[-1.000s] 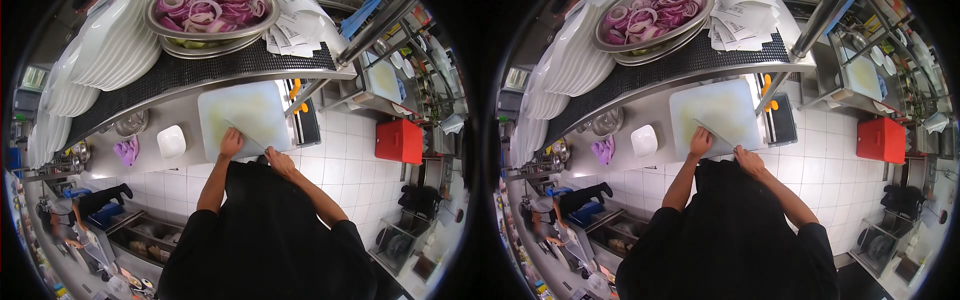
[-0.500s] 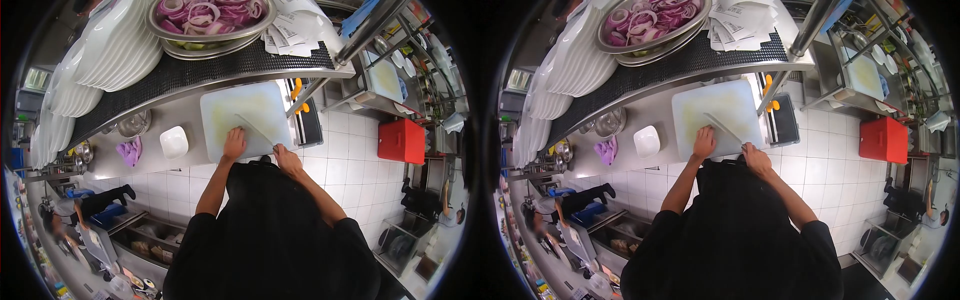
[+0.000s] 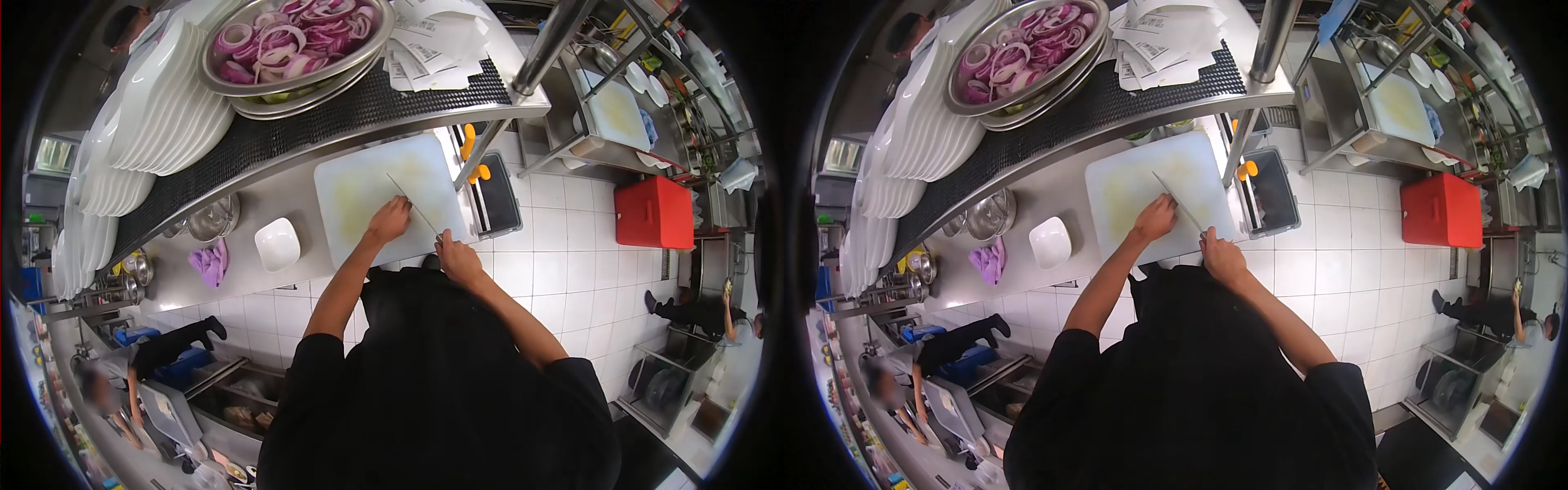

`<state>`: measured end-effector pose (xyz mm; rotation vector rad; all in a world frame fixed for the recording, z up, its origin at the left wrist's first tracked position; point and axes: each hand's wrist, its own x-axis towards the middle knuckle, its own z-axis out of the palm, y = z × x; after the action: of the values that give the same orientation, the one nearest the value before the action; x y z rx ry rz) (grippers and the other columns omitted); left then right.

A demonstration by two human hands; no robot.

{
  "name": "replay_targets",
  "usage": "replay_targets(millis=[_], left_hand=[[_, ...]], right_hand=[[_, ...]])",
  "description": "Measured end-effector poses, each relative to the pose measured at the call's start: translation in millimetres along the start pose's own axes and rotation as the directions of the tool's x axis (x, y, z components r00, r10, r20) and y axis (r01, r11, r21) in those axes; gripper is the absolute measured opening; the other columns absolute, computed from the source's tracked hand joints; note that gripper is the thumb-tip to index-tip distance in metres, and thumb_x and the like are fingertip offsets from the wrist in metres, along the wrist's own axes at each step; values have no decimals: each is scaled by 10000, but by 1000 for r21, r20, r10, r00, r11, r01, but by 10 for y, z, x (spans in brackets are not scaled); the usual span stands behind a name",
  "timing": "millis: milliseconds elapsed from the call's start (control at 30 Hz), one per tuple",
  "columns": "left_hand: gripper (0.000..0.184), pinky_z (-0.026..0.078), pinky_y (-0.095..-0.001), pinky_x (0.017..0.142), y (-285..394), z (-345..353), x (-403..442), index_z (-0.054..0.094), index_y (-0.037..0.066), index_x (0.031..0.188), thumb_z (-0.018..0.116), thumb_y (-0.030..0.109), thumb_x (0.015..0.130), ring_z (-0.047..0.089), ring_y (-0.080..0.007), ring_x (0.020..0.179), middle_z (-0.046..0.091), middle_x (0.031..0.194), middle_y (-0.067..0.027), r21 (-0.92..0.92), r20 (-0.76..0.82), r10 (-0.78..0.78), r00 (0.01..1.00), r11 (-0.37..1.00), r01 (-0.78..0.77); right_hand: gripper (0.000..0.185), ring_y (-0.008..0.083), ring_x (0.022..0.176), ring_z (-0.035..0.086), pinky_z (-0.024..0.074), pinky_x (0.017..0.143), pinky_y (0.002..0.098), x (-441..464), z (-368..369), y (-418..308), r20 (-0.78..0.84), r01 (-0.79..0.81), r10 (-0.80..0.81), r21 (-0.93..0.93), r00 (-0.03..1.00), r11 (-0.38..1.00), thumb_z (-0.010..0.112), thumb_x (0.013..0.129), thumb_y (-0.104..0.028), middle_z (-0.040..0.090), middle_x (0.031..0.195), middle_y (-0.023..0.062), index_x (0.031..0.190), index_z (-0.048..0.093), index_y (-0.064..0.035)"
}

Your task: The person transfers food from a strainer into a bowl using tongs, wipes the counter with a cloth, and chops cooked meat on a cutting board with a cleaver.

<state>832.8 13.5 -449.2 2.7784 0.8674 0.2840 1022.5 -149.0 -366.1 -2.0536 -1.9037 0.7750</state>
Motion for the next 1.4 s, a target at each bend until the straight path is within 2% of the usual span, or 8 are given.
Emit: replay_targets(millis=[133,333,500,633,733,933,1167,1400], left_hand=[[320,516,-386,976,67,-172,12,649,-54,1088,631,137,832,579,-317,1100,616,1120,-173,170,-48,100,994,981,-91],[349,496,-379,1005,-38,34,-75,636,-71,1089,646,153,822,566,-329,1117,606,1133,-189,14,-3,-11,1000,1000,11],[308,497,-395,995,-20,60,-117,629,-62,1068,643,117,817,564,-335,1113,598,1122,-189,39,-130,3,992,999,2],[236,484,-417,991,-20,126,-306,620,-14,1039,630,63,816,558,-349,1098,590,1133,-172,-225,-146,-144,979,968,109],[212,480,-429,972,79,133,-592,606,13,1021,619,19,810,560,-352,1068,582,1123,-153,-203,-321,-184,929,972,122],[209,483,-429,920,205,104,-807,594,22,999,634,-11,796,564,-338,1035,564,1067,-139,-158,-399,-171,901,981,116],[164,497,-441,858,113,116,-816,580,28,967,632,7,813,569,-339,973,569,1008,-139,-208,-348,-256,902,959,192],[188,475,-462,883,57,139,-1198,579,40,1014,598,0,831,558,-366,1012,575,1053,-151,-227,-423,-454,784,891,393]], right_hand=[[311,433,663,700,572,585,535,135,328,178,-70,24,-26,-30,997,999,516,1043,-286,681,695,232,1096,450,13],[315,417,670,710,575,581,531,159,159,-28,-34,-5,2,-84,999,996,525,1041,-309,684,680,210,1098,454,-8],[322,406,661,709,573,589,532,310,358,168,-44,47,-53,-129,998,991,522,1041,-324,697,724,211,1099,455,-15],[306,404,651,704,569,593,531,247,-39,-57,-40,65,-71,-133,997,989,524,1041,-321,702,752,209,1087,459,-26],[302,438,670,690,554,582,549,161,84,97,-74,93,-93,-11,993,996,515,1052,-308,682,726,238,1080,445,-16],[288,459,684,682,552,587,555,107,180,148,-21,83,-85,-80,996,993,509,1055,-295,685,742,250,1085,444,-17],[284,424,639,687,555,557,533,55,206,164,-48,128,-133,-100,990,987,527,1045,-300,676,683,211,1059,454,-26],[271,424,623,679,548,545,535,35,156,242,-45,150,-155,-89,987,985,547,1035,-287,677,692,208,1072,462,-32]])
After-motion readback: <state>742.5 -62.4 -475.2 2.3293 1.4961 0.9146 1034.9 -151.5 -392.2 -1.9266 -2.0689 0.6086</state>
